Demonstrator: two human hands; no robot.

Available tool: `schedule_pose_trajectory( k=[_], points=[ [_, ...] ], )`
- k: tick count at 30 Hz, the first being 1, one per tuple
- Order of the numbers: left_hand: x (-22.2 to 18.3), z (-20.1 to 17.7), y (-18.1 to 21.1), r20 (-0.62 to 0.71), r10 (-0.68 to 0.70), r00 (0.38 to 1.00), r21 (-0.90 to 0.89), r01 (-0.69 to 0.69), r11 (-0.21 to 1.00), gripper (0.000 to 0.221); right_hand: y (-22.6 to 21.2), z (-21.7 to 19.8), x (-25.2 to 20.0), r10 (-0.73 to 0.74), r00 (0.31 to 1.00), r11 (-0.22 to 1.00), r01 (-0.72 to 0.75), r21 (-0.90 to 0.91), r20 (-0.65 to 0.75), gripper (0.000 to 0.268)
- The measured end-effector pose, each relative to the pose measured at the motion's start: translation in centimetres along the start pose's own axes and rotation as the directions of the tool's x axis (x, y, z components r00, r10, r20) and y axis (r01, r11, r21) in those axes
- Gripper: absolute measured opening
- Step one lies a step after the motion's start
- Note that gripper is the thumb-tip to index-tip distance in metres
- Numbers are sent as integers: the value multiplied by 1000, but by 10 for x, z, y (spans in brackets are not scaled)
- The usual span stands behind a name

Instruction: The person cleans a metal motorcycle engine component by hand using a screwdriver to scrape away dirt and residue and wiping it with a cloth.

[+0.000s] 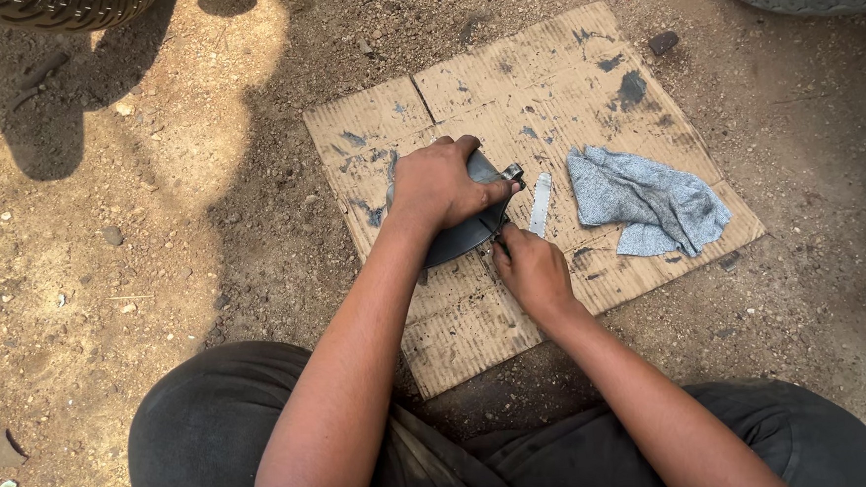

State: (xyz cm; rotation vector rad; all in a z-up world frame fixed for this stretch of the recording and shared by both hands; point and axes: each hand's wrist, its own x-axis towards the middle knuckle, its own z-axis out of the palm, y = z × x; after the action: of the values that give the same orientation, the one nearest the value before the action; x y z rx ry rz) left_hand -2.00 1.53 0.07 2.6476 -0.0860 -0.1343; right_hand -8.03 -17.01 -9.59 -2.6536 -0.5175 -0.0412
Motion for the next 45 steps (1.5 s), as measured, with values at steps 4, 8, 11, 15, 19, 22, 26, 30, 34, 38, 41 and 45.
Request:
schedule_pose_trajectory(
  k=[4,8,11,15,19,22,26,30,34,38,41,45],
  points=[
    [1,1,2,26,4,1000,12,-5,1000,87,-11,12,-12,-77,992,995,83,-53,99,7],
    [-3,0,-1,3,29,1000,3,-29,1000,88,5,18,-4,-34,995,946,64,-318,98,21],
    [-3,0,1,-19,20,1000,-3,-20,1000,84,24,14,-4,-183,963,913,93,-397,-196,13],
    [-1,0,8,20,-44,999,17,43,999,82,14,28,-7,-21,997,945,46,-324,79,28],
    [-6,7,11,-72,-37,997,5,37,999,79,14,10,7,68,992,948,-33,-316,103,35],
    [-5,9,12,-68,-65,996,-1,65,998,79,15,1,10,76,994,923,-39,-383,82,37],
    [-8,7,15,-50,-94,994,6,94,996,79,-5,23,-6,-4,983,919,77,-387,185,35],
    [-6,5,13,-20,-90,996,21,90,996,83,11,3,11,91,993,949,-66,-307,69,35],
    [-6,7,12,-43,-79,996,19,79,997,81,-6,15,1,120,969,958,-57,-282,214,39],
    [-5,4,10,-39,-35,999,16,35,999,85,-10,15,2,335,837,941,-273,-200,433,48],
    [-8,7,13,-45,-57,997,20,58,998,84,13,-3,21,275,947,944,-233,-235,166,49],
    [-6,5,15,-40,-93,995,19,94,995,84,-14,18,0,216,919,954,-127,-272,329,52]
  ],
)
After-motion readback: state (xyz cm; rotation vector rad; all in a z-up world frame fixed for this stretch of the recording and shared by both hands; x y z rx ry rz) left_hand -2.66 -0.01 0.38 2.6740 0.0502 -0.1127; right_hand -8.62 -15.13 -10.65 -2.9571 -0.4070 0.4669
